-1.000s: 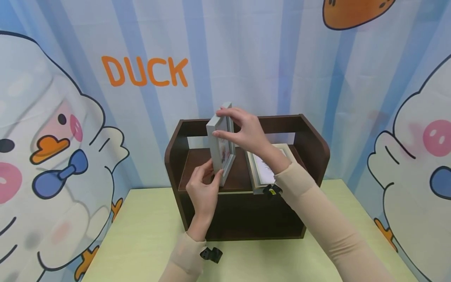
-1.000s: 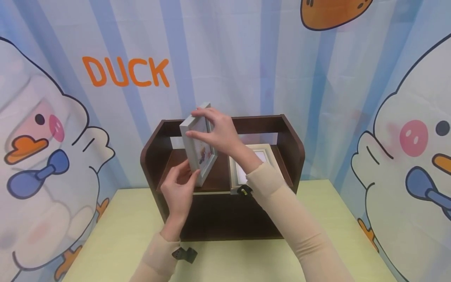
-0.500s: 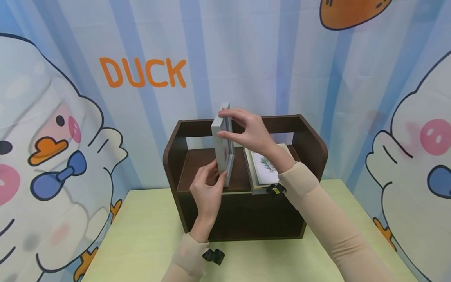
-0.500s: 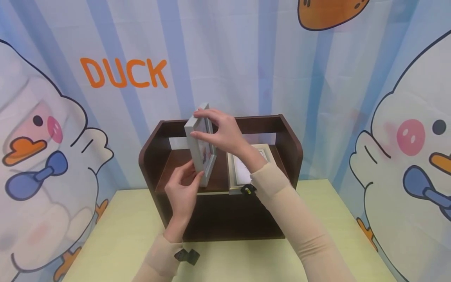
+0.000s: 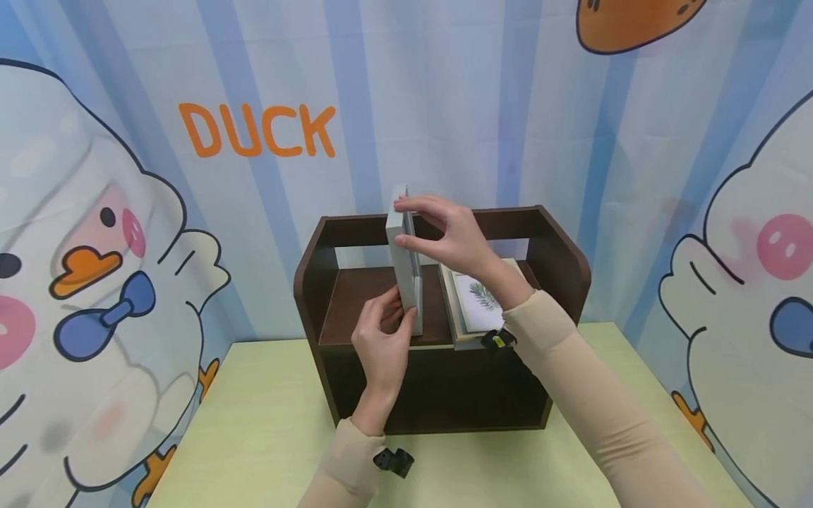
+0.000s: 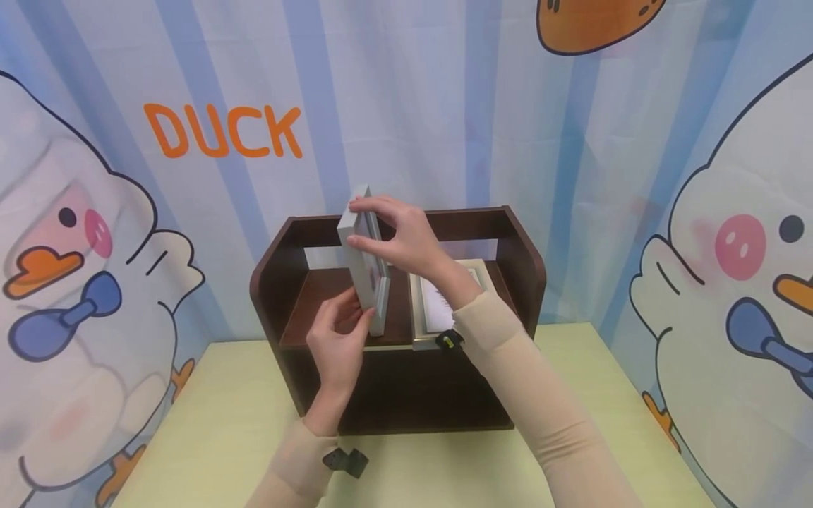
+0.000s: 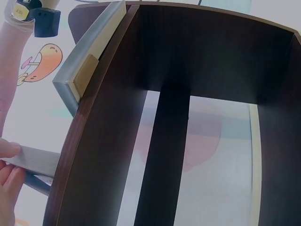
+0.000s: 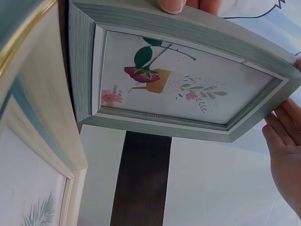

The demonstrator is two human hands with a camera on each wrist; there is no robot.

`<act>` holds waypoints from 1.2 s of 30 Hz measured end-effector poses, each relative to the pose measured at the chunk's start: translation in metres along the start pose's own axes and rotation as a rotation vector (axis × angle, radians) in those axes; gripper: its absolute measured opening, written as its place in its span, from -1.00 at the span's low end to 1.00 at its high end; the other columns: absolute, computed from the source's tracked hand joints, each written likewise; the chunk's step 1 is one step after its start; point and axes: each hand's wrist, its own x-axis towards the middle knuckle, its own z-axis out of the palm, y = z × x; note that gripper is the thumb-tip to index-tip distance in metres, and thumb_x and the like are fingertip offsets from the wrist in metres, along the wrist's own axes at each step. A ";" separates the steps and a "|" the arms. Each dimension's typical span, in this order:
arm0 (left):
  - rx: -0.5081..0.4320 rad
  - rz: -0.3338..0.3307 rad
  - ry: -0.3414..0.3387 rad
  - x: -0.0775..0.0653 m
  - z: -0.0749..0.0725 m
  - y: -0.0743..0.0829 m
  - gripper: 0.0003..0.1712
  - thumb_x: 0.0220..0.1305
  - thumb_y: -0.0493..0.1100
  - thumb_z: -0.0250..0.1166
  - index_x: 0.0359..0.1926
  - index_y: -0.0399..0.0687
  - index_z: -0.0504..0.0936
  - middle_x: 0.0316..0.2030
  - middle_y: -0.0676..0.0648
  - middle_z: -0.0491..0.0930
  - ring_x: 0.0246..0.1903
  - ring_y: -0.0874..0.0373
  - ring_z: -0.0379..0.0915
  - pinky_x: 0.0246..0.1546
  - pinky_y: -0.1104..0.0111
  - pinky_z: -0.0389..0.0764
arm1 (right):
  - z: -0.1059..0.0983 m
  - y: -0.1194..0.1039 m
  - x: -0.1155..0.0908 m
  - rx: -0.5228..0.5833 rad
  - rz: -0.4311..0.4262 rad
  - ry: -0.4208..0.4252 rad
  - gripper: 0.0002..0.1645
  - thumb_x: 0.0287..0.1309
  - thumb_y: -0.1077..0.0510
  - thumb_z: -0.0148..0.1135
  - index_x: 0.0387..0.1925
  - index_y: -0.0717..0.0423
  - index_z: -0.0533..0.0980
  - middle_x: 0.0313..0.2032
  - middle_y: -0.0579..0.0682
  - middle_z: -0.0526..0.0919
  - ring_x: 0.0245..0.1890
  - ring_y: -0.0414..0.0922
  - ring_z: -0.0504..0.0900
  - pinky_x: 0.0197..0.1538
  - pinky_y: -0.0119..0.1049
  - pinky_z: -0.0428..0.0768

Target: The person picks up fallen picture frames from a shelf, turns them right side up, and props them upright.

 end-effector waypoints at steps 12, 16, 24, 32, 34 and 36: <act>-0.016 -0.008 0.014 -0.003 -0.007 -0.004 -0.66 0.07 -0.26 0.41 -0.06 -0.14 0.66 -0.21 -0.13 0.63 -0.23 0.05 0.64 -0.21 0.26 0.68 | -0.001 -0.023 -0.003 0.041 0.006 0.003 -0.47 0.05 0.37 0.30 0.11 0.39 0.46 0.15 0.28 0.49 0.24 0.10 0.42 0.33 -0.10 0.35; -0.004 -0.007 0.045 -0.004 -0.012 -0.007 -0.66 0.04 -0.29 0.43 -0.09 -0.21 0.66 -0.22 -0.17 0.63 -0.23 0.01 0.63 -0.22 0.17 0.68 | 0.001 -0.021 -0.002 0.047 0.002 0.007 -0.48 0.06 0.37 0.30 0.10 0.39 0.46 0.15 0.29 0.49 0.24 0.09 0.42 0.33 -0.13 0.36; 0.046 -0.062 0.008 -0.003 -0.015 -0.005 -0.69 0.04 -0.36 0.41 -0.12 -0.23 0.65 -0.23 -0.19 0.62 -0.25 -0.02 0.63 -0.25 0.13 0.68 | 0.001 -0.021 -0.002 0.053 0.006 0.019 -0.49 0.05 0.38 0.30 0.10 0.38 0.47 0.16 0.29 0.48 0.25 0.08 0.42 0.33 -0.16 0.36; 0.105 -0.156 -0.054 -0.005 -0.017 -0.011 -0.72 0.05 -0.31 0.42 -0.16 -0.14 0.67 -0.28 -0.12 0.63 -0.29 0.06 0.64 -0.25 0.22 0.68 | 0.001 -0.022 -0.002 0.058 0.010 0.020 -0.49 0.05 0.39 0.30 0.09 0.39 0.47 0.16 0.29 0.48 0.25 0.09 0.41 0.33 -0.14 0.36; 0.116 -0.166 -0.059 -0.005 -0.017 -0.011 -0.74 0.04 -0.30 0.42 -0.17 -0.13 0.67 -0.30 -0.11 0.63 -0.30 0.08 0.64 -0.25 0.23 0.68 | 0.001 -0.022 -0.002 0.058 0.017 0.019 -0.49 0.05 0.38 0.30 0.10 0.38 0.47 0.17 0.28 0.48 0.25 0.08 0.41 0.33 -0.17 0.36; 0.124 -0.174 -0.060 -0.004 -0.017 -0.011 -0.76 0.05 -0.30 0.42 -0.19 -0.14 0.67 -0.31 -0.10 0.64 -0.31 0.10 0.64 -0.26 0.24 0.68 | 0.001 -0.022 -0.002 0.060 0.020 0.018 -0.49 0.05 0.38 0.30 0.10 0.37 0.47 0.17 0.28 0.48 0.25 0.08 0.41 0.33 -0.17 0.36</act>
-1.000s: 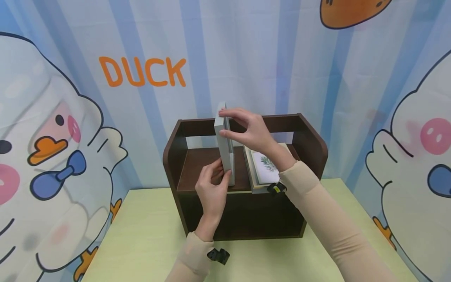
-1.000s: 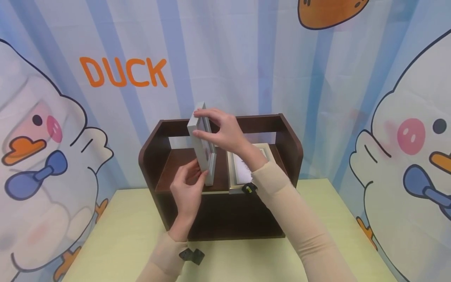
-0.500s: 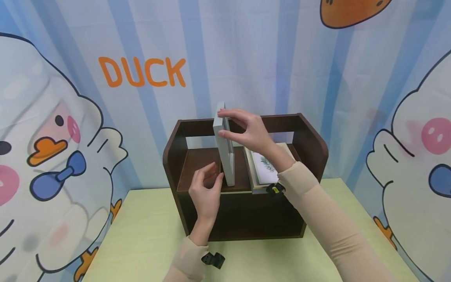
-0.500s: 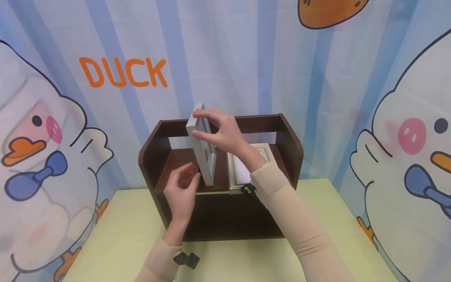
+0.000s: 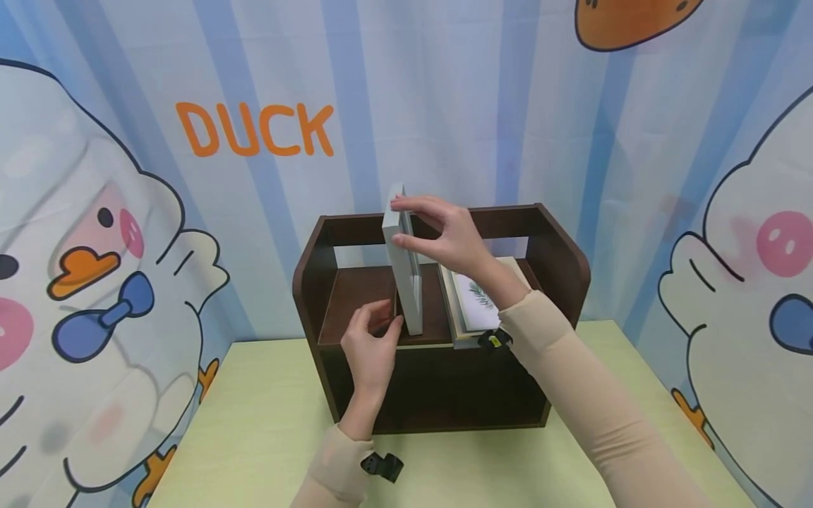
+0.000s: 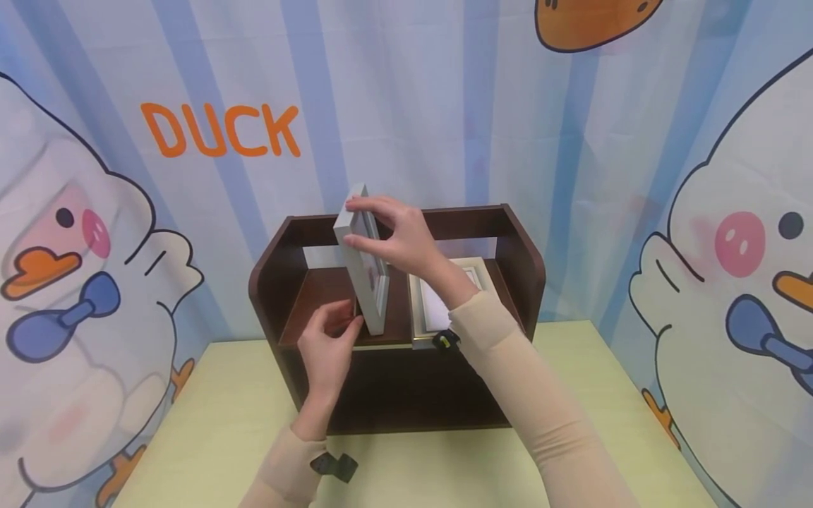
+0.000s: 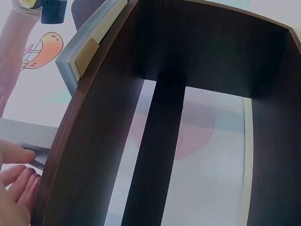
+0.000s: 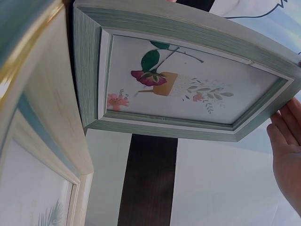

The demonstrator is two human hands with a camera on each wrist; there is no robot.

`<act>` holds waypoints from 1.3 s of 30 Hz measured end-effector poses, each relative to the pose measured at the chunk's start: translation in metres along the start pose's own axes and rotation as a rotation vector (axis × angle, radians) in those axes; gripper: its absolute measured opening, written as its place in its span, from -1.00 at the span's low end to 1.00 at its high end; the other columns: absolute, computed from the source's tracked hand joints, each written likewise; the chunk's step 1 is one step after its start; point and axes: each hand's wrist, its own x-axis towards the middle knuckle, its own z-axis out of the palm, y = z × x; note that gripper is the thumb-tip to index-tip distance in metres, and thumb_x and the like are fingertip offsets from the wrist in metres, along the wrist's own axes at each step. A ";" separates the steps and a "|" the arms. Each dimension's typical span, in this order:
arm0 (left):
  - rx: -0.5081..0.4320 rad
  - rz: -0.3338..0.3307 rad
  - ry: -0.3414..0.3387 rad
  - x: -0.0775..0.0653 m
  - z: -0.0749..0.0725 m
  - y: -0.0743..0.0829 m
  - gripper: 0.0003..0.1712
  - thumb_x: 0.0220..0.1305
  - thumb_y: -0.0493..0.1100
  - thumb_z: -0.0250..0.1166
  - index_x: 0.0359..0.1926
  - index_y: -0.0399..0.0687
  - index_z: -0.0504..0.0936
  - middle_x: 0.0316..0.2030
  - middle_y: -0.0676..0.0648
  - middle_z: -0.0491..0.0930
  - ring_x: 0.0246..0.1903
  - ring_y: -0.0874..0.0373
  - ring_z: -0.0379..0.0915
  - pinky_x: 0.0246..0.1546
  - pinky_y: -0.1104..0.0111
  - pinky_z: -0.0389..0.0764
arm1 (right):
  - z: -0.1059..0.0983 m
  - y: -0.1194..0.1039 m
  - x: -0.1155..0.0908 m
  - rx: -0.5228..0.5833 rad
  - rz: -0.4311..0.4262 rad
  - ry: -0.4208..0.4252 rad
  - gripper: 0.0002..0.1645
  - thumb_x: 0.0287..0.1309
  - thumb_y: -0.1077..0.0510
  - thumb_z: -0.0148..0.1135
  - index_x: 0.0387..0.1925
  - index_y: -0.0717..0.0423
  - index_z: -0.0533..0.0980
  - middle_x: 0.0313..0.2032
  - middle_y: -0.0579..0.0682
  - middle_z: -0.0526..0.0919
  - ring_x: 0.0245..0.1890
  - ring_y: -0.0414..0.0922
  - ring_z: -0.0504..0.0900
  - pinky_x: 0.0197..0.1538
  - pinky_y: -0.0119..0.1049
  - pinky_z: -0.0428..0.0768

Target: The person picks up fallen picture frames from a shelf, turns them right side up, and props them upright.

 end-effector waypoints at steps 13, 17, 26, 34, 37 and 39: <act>0.040 0.005 0.045 0.009 -0.010 -0.007 -0.83 0.07 -0.32 0.40 -0.25 -0.13 0.70 -0.35 -0.07 0.67 -0.36 0.11 0.63 -0.32 0.24 0.67 | 0.006 0.005 0.004 0.025 -0.027 -0.004 -0.48 0.05 0.37 0.31 0.10 0.38 0.47 0.16 0.28 0.49 0.26 0.07 0.41 0.33 -0.25 0.36; 0.057 0.012 0.066 0.013 -0.015 -0.011 -0.83 0.06 -0.34 0.40 -0.26 -0.13 0.71 -0.36 -0.07 0.67 -0.38 0.12 0.63 -0.34 0.24 0.67 | 0.010 0.007 0.006 0.021 -0.044 -0.007 -0.48 0.04 0.38 0.31 0.09 0.39 0.47 0.15 0.28 0.49 0.26 0.08 0.41 0.33 -0.28 0.36; 0.076 0.006 0.096 0.019 -0.025 -0.016 -0.83 0.05 -0.36 0.39 -0.27 -0.15 0.71 -0.37 -0.10 0.67 -0.39 0.09 0.64 -0.34 0.20 0.67 | 0.020 0.005 0.010 -0.013 -0.070 -0.010 -0.48 0.04 0.38 0.31 0.10 0.38 0.47 0.15 0.29 0.49 0.25 0.11 0.41 0.32 -0.31 0.36; 0.133 -0.007 0.137 0.022 -0.030 -0.017 -0.84 0.07 -0.37 0.38 -0.27 -0.16 0.71 -0.36 -0.11 0.65 -0.38 0.07 0.62 -0.34 0.19 0.66 | 0.027 0.001 0.015 -0.044 -0.079 -0.019 -0.49 0.03 0.36 0.32 0.07 0.39 0.48 0.13 0.30 0.51 0.23 0.12 0.43 0.32 -0.26 0.38; 0.147 -0.003 0.151 0.022 -0.031 -0.017 -0.84 0.07 -0.39 0.37 -0.28 -0.17 0.70 -0.35 -0.12 0.64 -0.38 0.06 0.61 -0.34 0.19 0.66 | 0.029 -0.002 0.015 -0.063 -0.079 -0.022 -0.49 0.02 0.36 0.32 0.07 0.39 0.49 0.12 0.30 0.51 0.22 0.12 0.44 0.31 -0.27 0.39; 0.164 0.005 0.162 0.022 -0.031 -0.017 -0.85 0.07 -0.39 0.37 -0.28 -0.18 0.70 -0.35 -0.13 0.64 -0.38 0.06 0.61 -0.35 0.20 0.66 | 0.029 -0.002 0.016 -0.075 -0.083 -0.025 -0.49 0.03 0.35 0.32 0.07 0.38 0.49 0.12 0.30 0.52 0.22 0.12 0.44 0.31 -0.26 0.39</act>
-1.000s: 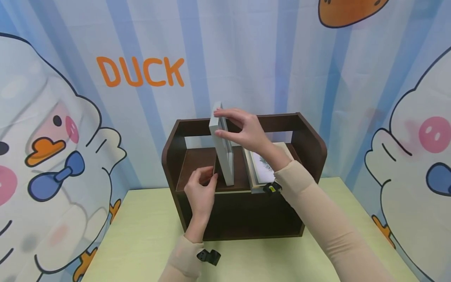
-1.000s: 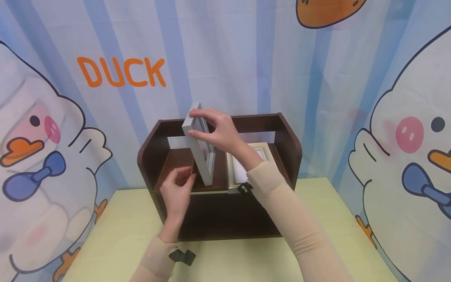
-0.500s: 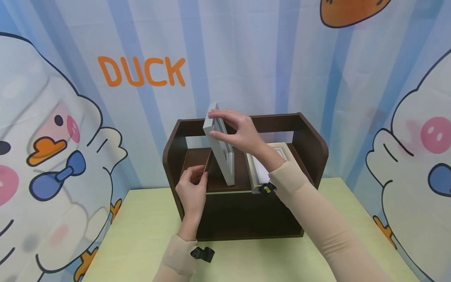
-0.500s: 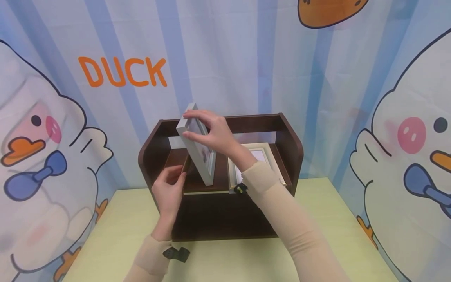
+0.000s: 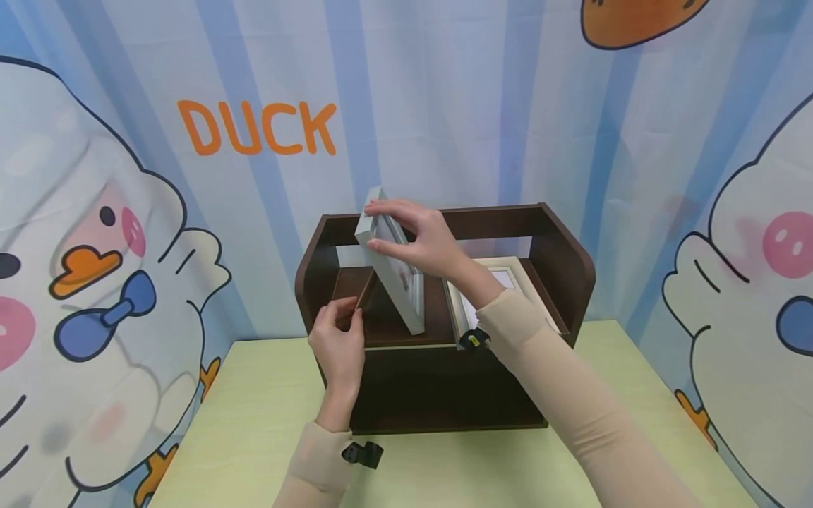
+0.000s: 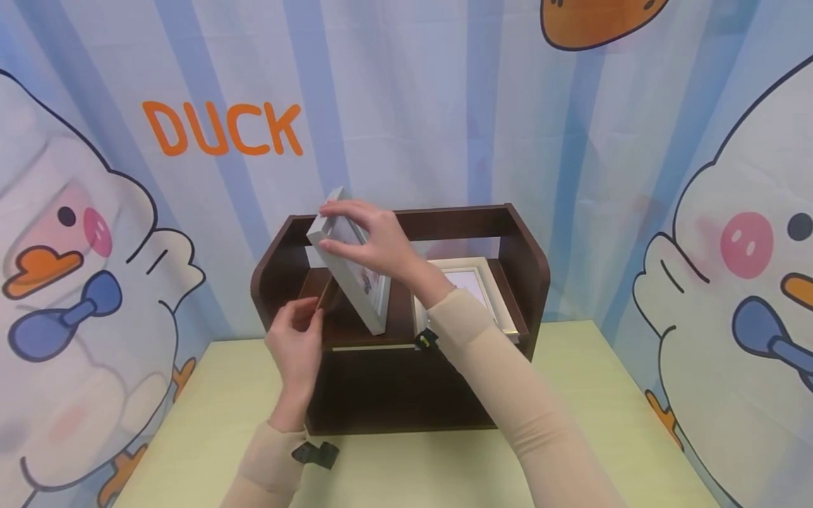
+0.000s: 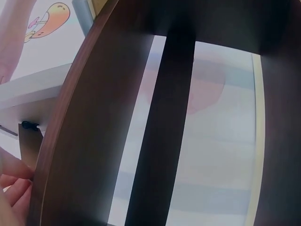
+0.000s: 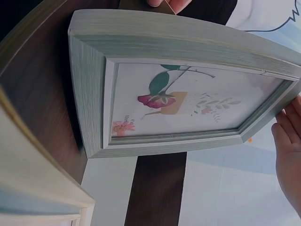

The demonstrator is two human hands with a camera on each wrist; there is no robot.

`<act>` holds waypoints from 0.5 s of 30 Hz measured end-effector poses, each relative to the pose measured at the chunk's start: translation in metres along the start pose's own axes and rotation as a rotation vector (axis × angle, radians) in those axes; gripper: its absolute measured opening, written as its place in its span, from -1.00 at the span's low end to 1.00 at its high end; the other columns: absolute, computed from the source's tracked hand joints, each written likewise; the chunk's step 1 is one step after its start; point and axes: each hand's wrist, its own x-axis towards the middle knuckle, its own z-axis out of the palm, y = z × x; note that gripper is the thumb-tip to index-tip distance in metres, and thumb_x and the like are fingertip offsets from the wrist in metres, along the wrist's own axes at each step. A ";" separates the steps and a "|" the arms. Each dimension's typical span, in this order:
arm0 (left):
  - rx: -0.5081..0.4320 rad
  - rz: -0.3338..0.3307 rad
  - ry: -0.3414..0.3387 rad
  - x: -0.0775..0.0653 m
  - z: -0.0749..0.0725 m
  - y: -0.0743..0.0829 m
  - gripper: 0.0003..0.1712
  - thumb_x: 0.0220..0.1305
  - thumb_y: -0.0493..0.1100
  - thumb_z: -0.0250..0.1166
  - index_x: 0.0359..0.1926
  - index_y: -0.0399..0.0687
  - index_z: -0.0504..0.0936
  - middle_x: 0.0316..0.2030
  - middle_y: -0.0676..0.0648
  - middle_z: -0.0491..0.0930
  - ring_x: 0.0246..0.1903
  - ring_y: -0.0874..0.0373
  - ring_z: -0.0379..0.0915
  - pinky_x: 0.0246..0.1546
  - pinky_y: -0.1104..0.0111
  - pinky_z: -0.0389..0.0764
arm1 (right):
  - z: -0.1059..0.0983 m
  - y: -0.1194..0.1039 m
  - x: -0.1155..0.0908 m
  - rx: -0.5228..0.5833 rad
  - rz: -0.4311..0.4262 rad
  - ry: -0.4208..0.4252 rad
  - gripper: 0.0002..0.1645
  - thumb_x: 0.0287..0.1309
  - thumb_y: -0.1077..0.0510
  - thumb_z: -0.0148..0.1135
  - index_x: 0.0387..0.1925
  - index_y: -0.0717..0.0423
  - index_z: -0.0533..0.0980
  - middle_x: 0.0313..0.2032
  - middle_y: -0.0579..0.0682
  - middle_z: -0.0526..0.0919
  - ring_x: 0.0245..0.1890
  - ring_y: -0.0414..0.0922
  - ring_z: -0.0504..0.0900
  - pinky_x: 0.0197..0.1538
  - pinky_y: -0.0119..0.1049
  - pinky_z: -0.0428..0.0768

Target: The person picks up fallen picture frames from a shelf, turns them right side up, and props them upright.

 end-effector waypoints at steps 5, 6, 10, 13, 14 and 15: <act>0.074 0.036 0.030 0.001 0.001 0.000 -0.87 0.09 -0.38 0.36 -0.29 -0.19 0.70 -0.37 -0.12 0.63 -0.38 0.05 0.59 -0.37 0.23 0.63 | 0.004 0.014 0.001 -0.020 -0.012 0.000 -0.47 0.04 0.29 0.34 0.10 0.31 0.49 0.14 0.23 0.52 0.23 0.06 0.44 0.31 -0.23 0.40; 0.090 0.044 0.035 0.001 0.001 0.000 -0.87 0.09 -0.38 0.35 -0.29 -0.19 0.70 -0.37 -0.12 0.63 -0.37 0.05 0.59 -0.37 0.23 0.63 | 0.005 0.019 0.001 -0.024 -0.015 0.000 -0.47 0.04 0.28 0.35 0.10 0.29 0.50 0.15 0.20 0.53 0.24 0.03 0.44 0.31 -0.24 0.39; 0.132 0.064 0.046 0.001 0.000 -0.001 -0.87 0.10 -0.39 0.35 -0.29 -0.19 0.70 -0.37 -0.13 0.62 -0.35 0.04 0.59 -0.34 0.21 0.63 | 0.010 0.037 0.003 -0.038 -0.030 -0.003 -0.45 0.04 0.20 0.38 0.13 0.17 0.51 0.16 0.09 0.54 0.24 -0.09 0.44 0.30 -0.30 0.39; 0.131 0.066 0.048 0.000 0.000 -0.002 -0.87 0.10 -0.40 0.34 -0.29 -0.21 0.69 -0.36 -0.15 0.61 -0.34 0.02 0.60 -0.33 0.19 0.64 | 0.011 0.040 0.004 -0.045 -0.032 -0.012 -0.44 0.05 0.15 0.38 0.13 0.12 0.51 0.17 0.05 0.54 0.25 -0.15 0.43 0.30 -0.34 0.38; 0.129 0.067 0.048 0.000 0.000 -0.002 -0.87 0.09 -0.41 0.34 -0.29 -0.21 0.69 -0.36 -0.16 0.62 -0.34 0.01 0.60 -0.33 0.18 0.64 | 0.011 0.040 0.004 -0.046 -0.033 -0.014 -0.44 0.05 0.14 0.37 0.14 0.11 0.51 0.17 0.04 0.53 0.25 -0.16 0.43 0.30 -0.35 0.39; 0.128 0.068 0.049 0.000 0.000 -0.002 -0.86 0.09 -0.41 0.35 -0.29 -0.22 0.69 -0.36 -0.17 0.62 -0.34 0.01 0.60 -0.33 0.17 0.64 | 0.012 0.040 0.004 -0.047 -0.030 -0.017 -0.44 0.06 0.13 0.37 0.14 0.10 0.51 0.18 0.04 0.53 0.25 -0.16 0.43 0.30 -0.35 0.39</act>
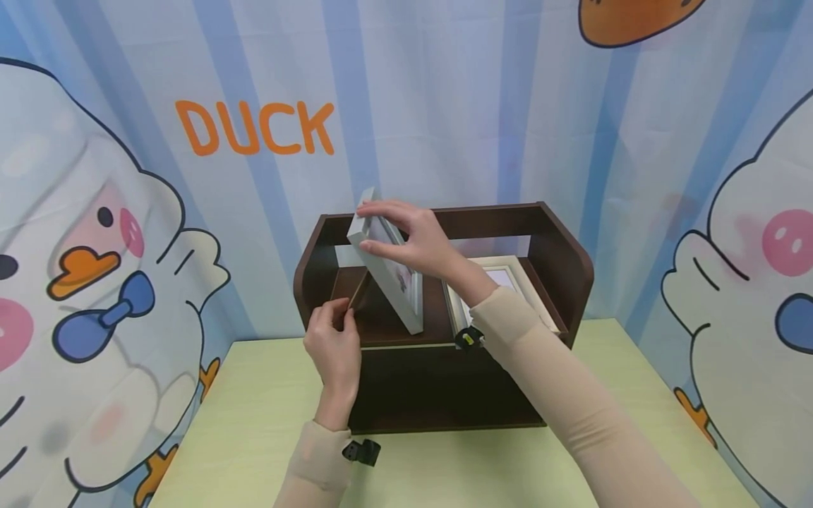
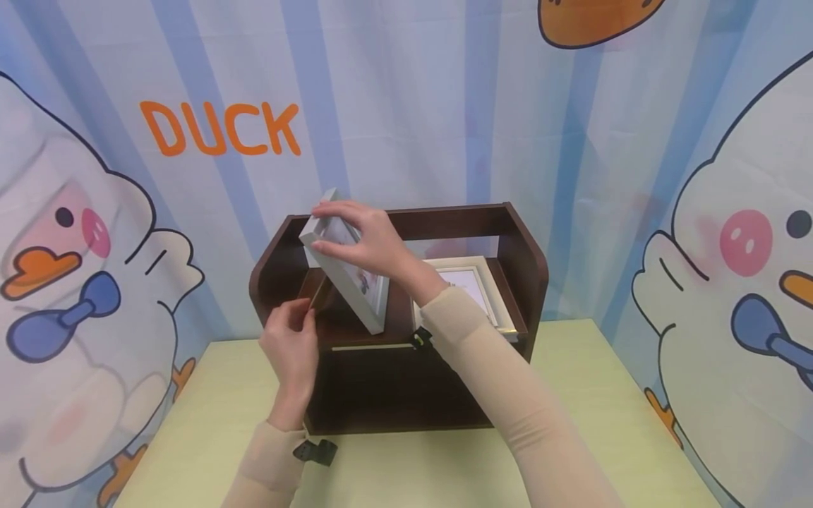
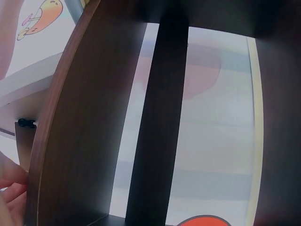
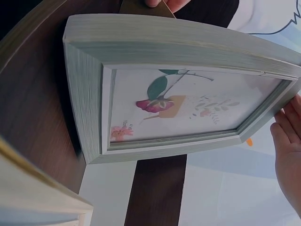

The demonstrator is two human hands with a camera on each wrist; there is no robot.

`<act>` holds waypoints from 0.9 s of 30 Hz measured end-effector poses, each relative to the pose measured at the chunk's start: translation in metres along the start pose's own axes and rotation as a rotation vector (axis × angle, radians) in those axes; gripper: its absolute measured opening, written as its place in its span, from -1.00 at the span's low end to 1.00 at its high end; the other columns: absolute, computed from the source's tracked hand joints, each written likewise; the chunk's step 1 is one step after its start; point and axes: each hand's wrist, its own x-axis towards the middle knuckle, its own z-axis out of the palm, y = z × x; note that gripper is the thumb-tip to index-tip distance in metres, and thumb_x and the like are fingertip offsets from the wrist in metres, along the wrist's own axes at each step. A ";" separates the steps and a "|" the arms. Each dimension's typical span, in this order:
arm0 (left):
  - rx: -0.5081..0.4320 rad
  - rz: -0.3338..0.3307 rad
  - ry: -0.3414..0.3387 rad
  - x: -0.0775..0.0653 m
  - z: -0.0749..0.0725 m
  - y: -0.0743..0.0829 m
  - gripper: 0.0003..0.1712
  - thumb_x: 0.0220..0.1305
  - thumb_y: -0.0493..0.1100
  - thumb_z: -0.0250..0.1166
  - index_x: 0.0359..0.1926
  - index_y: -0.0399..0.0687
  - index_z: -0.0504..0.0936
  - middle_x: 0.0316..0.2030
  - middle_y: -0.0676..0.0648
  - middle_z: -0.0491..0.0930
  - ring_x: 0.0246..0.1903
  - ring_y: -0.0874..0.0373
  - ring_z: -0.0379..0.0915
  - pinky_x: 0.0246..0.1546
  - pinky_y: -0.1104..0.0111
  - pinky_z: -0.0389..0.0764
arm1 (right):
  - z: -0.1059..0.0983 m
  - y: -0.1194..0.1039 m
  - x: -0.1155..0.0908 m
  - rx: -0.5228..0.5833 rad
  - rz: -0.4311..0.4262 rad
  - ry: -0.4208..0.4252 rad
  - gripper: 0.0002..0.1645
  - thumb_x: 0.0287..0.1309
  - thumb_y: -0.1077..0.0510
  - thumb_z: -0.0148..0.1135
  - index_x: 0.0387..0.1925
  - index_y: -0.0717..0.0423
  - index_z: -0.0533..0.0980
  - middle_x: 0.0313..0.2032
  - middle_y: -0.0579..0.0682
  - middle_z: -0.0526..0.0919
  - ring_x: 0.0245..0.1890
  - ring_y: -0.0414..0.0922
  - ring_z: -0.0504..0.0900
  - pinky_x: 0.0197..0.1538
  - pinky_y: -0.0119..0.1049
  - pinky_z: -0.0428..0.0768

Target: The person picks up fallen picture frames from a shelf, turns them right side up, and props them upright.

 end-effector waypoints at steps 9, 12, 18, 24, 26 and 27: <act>-0.003 0.014 -0.001 0.000 0.000 -0.002 -0.84 0.06 -0.42 0.36 -0.28 -0.23 0.69 -0.35 -0.17 0.61 -0.32 0.01 0.61 -0.32 0.18 0.66 | -0.001 0.000 0.001 -0.008 0.014 -0.021 -0.43 0.07 0.10 0.36 0.16 0.07 0.50 0.19 0.01 0.51 0.27 -0.19 0.41 0.30 -0.35 0.37; 0.000 0.036 0.001 0.000 -0.001 -0.001 -0.82 0.05 -0.40 0.38 -0.26 -0.22 0.68 -0.33 -0.16 0.61 -0.31 0.02 0.60 -0.30 0.20 0.67 | -0.003 -0.001 0.001 -0.004 0.022 -0.036 -0.43 0.09 0.09 0.35 0.17 0.07 0.49 0.20 -0.01 0.51 0.27 -0.21 0.40 0.30 -0.36 0.37; -0.028 0.065 0.006 0.003 -0.005 0.008 -0.78 0.10 -0.28 0.39 -0.18 -0.18 0.68 -0.28 -0.13 0.62 -0.26 0.08 0.60 -0.29 0.27 0.67 | -0.010 0.001 0.002 0.070 0.105 -0.055 -0.47 0.17 0.13 0.28 0.20 0.06 0.46 0.19 -0.02 0.52 0.26 -0.22 0.42 0.31 -0.40 0.36; -0.115 0.054 -0.022 0.011 -0.008 0.024 -0.73 0.11 -0.20 0.39 -0.14 -0.14 0.69 -0.25 -0.11 0.63 -0.25 0.15 0.62 -0.28 0.35 0.68 | -0.017 0.012 0.002 0.134 0.232 -0.062 -0.48 0.22 0.10 0.23 0.21 0.07 0.44 0.20 0.00 0.52 0.25 -0.17 0.44 0.29 -0.35 0.39; -0.148 0.052 -0.027 0.014 -0.008 0.029 -0.72 0.10 -0.18 0.40 -0.13 -0.15 0.69 -0.25 -0.12 0.63 -0.25 0.13 0.63 -0.28 0.32 0.68 | -0.019 0.017 0.002 0.145 0.283 -0.068 -0.46 0.21 0.06 0.24 0.22 0.08 0.43 0.20 0.01 0.51 0.23 -0.15 0.46 0.27 -0.31 0.43; -0.166 0.050 -0.030 0.015 -0.008 0.032 -0.71 0.10 -0.18 0.41 -0.12 -0.16 0.69 -0.26 -0.12 0.63 -0.25 0.11 0.63 -0.28 0.30 0.68 | -0.019 0.021 0.002 0.148 0.310 -0.072 -0.44 0.21 0.05 0.24 0.23 0.09 0.42 0.20 0.02 0.51 0.22 -0.13 0.47 0.25 -0.29 0.45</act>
